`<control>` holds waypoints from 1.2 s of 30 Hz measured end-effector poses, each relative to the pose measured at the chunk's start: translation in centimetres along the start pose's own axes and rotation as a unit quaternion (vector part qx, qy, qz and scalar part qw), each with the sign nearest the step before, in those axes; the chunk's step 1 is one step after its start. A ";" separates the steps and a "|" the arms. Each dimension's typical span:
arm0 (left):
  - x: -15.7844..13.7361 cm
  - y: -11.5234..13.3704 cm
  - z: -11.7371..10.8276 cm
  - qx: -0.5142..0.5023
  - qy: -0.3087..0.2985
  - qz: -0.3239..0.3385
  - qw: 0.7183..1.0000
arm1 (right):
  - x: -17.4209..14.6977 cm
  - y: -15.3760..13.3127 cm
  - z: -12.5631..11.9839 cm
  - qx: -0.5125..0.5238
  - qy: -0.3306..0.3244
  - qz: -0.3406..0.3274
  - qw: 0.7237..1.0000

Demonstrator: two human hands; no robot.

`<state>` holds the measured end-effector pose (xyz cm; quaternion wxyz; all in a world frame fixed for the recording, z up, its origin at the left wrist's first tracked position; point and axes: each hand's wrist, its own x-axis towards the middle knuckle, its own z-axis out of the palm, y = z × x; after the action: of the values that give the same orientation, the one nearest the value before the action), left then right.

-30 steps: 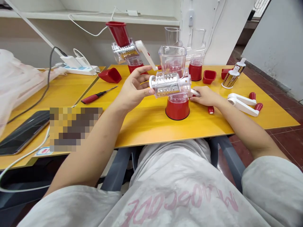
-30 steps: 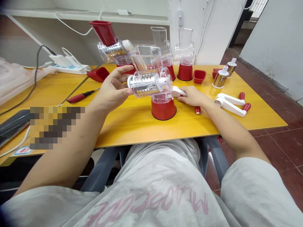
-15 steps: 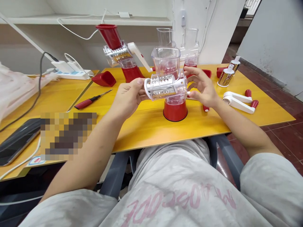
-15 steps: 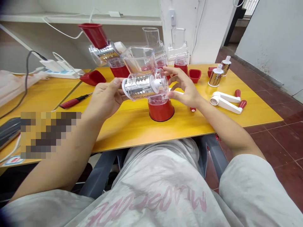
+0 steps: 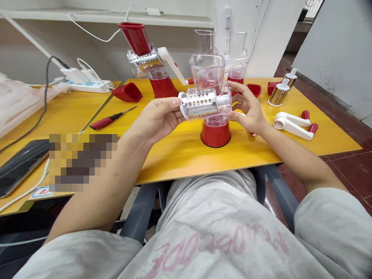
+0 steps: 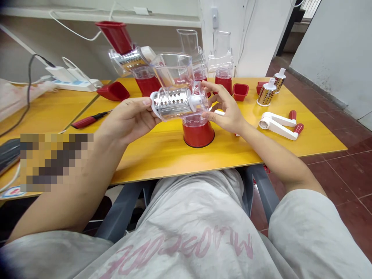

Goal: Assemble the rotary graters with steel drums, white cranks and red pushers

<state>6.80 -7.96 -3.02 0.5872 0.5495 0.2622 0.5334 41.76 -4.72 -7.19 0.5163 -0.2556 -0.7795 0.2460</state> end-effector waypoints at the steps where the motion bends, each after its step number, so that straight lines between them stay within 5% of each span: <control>1: 0.1 -0.2 0.0 -0.006 -0.001 0.004 1.000 | 0.1 0.7 -0.1 -0.001 -0.006 -0.017 1.000; 15: -0.1 -1.3 1.6 0.073 -0.081 0.101 0.989 | 0.5 0.9 0.3 -0.010 0.000 -0.064 0.998; 23: 0.0 -2.2 0.9 0.118 -0.069 0.119 0.983 | 0.3 -1.6 0.0 0.017 0.109 -0.049 0.993; 36: -0.2 -1.9 1.4 0.151 -0.069 0.135 0.977 | 0.9 -1.1 -1.1 -0.026 0.110 -0.068 0.991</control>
<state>8.67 -8.38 -4.49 0.4371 0.6978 0.2220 0.5223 42.31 -4.80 -5.53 0.6079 -0.2412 -0.7393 0.1607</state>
